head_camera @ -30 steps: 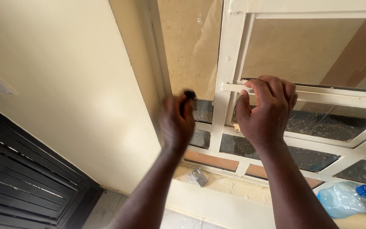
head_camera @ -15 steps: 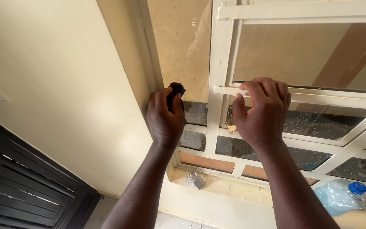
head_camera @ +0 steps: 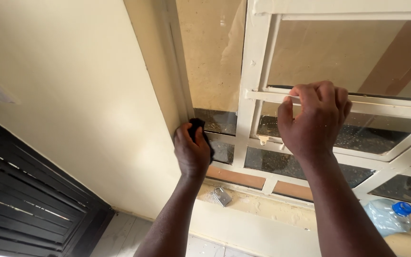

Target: Cleaning the white metal frames and glass panes of a window using a wet cloth.

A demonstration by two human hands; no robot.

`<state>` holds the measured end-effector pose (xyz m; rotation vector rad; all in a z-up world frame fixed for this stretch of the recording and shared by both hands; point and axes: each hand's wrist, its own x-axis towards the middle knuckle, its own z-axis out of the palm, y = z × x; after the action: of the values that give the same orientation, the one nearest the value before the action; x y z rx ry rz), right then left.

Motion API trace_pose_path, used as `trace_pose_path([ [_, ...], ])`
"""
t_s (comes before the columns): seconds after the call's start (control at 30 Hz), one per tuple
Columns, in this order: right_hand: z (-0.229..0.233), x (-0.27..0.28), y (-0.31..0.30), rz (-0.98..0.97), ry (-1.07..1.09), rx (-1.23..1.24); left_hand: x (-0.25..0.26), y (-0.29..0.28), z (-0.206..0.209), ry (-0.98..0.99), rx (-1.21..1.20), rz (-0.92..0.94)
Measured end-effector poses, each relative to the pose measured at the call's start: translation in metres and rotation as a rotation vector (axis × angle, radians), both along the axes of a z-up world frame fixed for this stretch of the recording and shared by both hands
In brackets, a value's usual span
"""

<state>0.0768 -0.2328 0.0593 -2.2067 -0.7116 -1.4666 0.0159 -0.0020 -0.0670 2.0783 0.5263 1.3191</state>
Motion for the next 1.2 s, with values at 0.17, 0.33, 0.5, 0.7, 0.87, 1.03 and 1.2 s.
trace_pose_path([
  [0.17,0.0,-0.002,-0.007,0.037,0.023,-0.041,-0.013,-0.016,-0.009,0.078,-0.111,0.037],
  [0.33,0.003,-0.003,-0.014,0.086,0.035,-0.056,-0.004,-0.021,-0.028,0.141,-0.327,0.057],
  [0.5,0.001,-0.002,-0.012,0.081,0.016,-0.049,-0.006,-0.04,-0.014,0.017,-0.33,-0.125],
  [0.7,0.001,-0.002,-0.012,0.08,0.023,-0.049,-0.002,-0.053,-0.013,0.051,-0.287,-0.14],
  [0.87,-0.005,0.008,-0.015,0.13,0.019,0.002,0.014,0.003,-0.03,-0.041,-0.114,0.106],
  [1.03,-0.009,0.017,-0.016,0.147,0.009,0.042,0.018,-0.032,-0.023,-0.08,-0.01,0.034],
  [1.2,-0.011,0.019,-0.012,0.151,0.001,0.082,0.02,-0.08,-0.022,-0.079,0.033,-0.177],
])
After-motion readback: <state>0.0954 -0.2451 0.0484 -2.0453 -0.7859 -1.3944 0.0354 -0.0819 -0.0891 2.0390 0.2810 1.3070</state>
